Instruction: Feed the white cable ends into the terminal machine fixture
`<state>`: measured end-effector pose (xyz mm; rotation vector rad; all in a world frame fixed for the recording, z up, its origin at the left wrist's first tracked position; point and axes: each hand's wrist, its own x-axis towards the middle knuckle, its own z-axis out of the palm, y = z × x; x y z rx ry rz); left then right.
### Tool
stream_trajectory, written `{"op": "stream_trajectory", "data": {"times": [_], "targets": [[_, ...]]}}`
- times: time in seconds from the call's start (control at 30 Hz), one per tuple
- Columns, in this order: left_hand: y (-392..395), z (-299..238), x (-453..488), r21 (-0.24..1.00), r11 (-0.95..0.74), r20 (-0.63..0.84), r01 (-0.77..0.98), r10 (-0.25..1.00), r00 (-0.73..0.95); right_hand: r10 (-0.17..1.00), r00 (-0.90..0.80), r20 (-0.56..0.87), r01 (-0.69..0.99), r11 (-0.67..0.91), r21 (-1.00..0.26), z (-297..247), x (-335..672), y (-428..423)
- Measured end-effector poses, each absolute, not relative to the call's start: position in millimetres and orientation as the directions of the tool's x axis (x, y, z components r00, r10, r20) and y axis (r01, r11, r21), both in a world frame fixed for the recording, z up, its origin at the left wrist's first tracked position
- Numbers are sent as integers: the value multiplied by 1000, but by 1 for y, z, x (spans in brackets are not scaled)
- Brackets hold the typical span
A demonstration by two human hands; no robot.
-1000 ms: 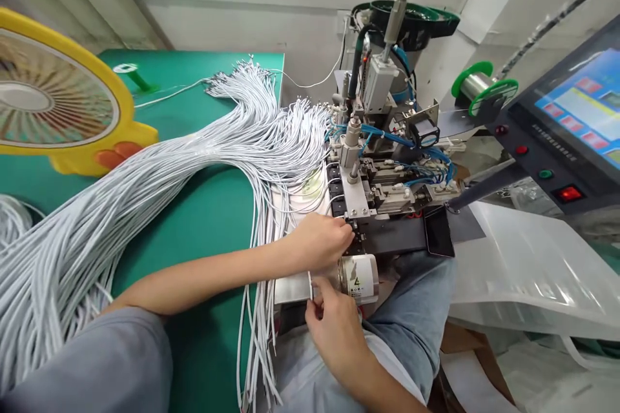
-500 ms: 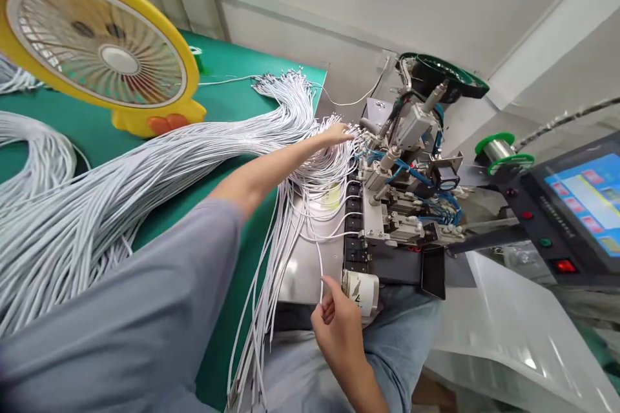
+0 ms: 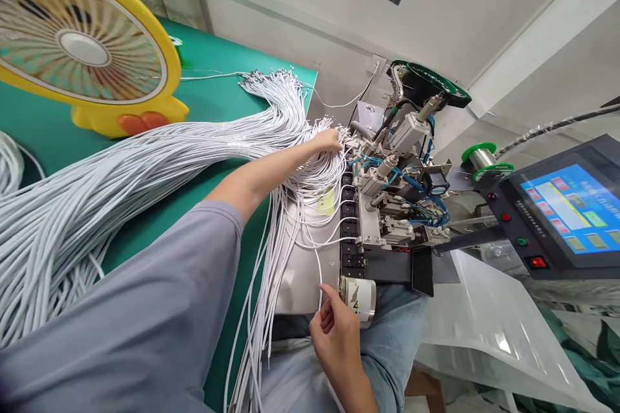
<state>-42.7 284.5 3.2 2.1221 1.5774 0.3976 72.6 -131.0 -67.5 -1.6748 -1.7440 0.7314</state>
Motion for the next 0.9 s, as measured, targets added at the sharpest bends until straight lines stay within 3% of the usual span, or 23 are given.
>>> {"op": "stream_trajectory", "data": {"times": [0.17,0.3,0.43,0.63,0.77,0.9], "targets": [[286,11,-61,359,-79,3,930,997,83,999,-45,29,670,52,-740,-65,72,-129],[275,12,-57,280,-34,16,960,999,31,998,-67,17,685,58,-726,-64,72,-127],[247,4,-53,220,-132,-4,967,991,137,997,-70,18,688,62,-723,-62,72,-126],[189,-6,-79,113,-411,-170,904,889,426,993,-108,-49,689,40,-723,-54,73,-122],[167,-7,-76,-10,-431,-196,902,886,421,978,-195,-71,749,102,-655,-44,75,-118],[179,-4,-50,-31,-340,-151,940,931,332,939,-343,-35,753,252,-608,-37,78,-116]]}}
